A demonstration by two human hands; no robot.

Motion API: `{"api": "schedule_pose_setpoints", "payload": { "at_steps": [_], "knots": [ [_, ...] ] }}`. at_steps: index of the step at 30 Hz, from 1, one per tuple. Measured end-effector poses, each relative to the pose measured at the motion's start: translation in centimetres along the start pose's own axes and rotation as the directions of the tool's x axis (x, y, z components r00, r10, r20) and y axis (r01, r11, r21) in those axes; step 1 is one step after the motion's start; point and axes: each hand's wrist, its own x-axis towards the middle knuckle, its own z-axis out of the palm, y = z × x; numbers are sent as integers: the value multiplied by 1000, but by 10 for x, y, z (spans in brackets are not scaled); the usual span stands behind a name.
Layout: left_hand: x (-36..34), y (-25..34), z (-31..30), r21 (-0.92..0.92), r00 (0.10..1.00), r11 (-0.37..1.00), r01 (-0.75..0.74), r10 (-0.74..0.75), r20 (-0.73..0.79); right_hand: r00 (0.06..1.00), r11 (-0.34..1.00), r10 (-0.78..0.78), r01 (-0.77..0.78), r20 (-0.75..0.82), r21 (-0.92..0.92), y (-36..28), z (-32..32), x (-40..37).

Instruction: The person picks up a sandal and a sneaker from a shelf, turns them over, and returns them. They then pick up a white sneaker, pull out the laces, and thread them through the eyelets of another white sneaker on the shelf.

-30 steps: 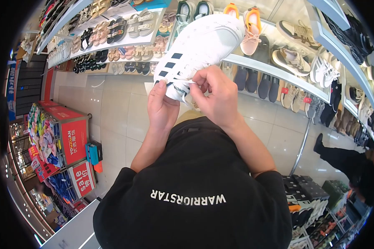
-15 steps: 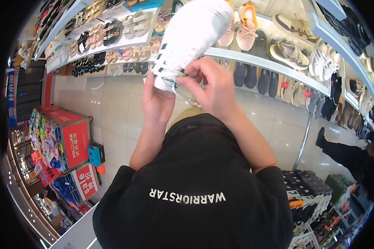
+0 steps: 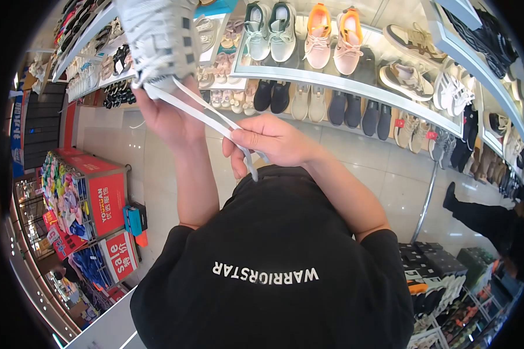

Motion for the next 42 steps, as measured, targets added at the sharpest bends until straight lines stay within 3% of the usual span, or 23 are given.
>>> {"api": "schedule_pose_setpoints", "payload": {
  "at_steps": [1, 2, 3, 5, 7, 9, 13, 19, 25, 26, 29, 30, 32, 35, 42],
  "knots": [
    [7, 4, -2, -62, 993, 998, -12, 19, 118, 1000, 1000, 3, -3, 0, -2, -1, 1, 1],
    [12, 9, -2, -6, 985, 999, -51, 51, 165, 999, 999, 49, -49, 17, 16, -2, 2, 2],
    [16, 11, 2, -6, 985, 999, -51, 51, 166, 995, 995, 94, -95, 35, 34, -3, 3, 3],
    [23, 15, 10, 162, 972, 962, -222, 204, 118, 993, 993, 97, -101, 67, 59, 4, 3, 4],
    [26, 21, 12, 176, 960, 949, -263, 239, 146, 990, 990, 100, -108, 97, 86, 14, 5, 5],
    [29, 26, 18, 319, 927, 876, -362, 374, 24, 984, 985, 120, -134, 130, 108, 22, 6, 5],
    [30, 42, 11, 155, 939, 926, -343, 334, 84, 973, 974, 175, -194, 148, 120, 30, 10, 7],
    [32, 52, 4, 48, 936, 942, -333, 324, 136, 959, 966, 202, -229, 200, 121, 39, 14, 8],
    [33, 63, -4, 54, 931, 950, -308, 289, 222, 915, 928, 359, -372, 182, 38, 41, 20, 5],
    [36, 57, 0, 199, 910, 888, -414, 410, 63, 913, 926, 372, -378, 166, 2, 42, 19, 4],
    [36, 59, -3, 285, 907, 861, -421, 408, 107, 919, 934, 357, -345, 169, -96, 50, 19, 4],
    [37, 60, -2, 287, 896, 849, -443, 427, 120, 927, 931, 355, -338, 122, -139, 53, 20, 4],
    [37, 58, 0, 182, 913, 897, -403, 409, 9, 937, 921, 346, -330, 46, -204, 55, 23, 3],
    [37, 54, 9, 185, 902, 890, -417, 430, -38, 938, 908, 346, -326, 29, -264, 57, 28, 3],
    [35, 53, 6, 216, 908, 891, -399, 417, -42, 914, 864, 403, -397, -47, -309, 55, 33, 3]
  ]
}}
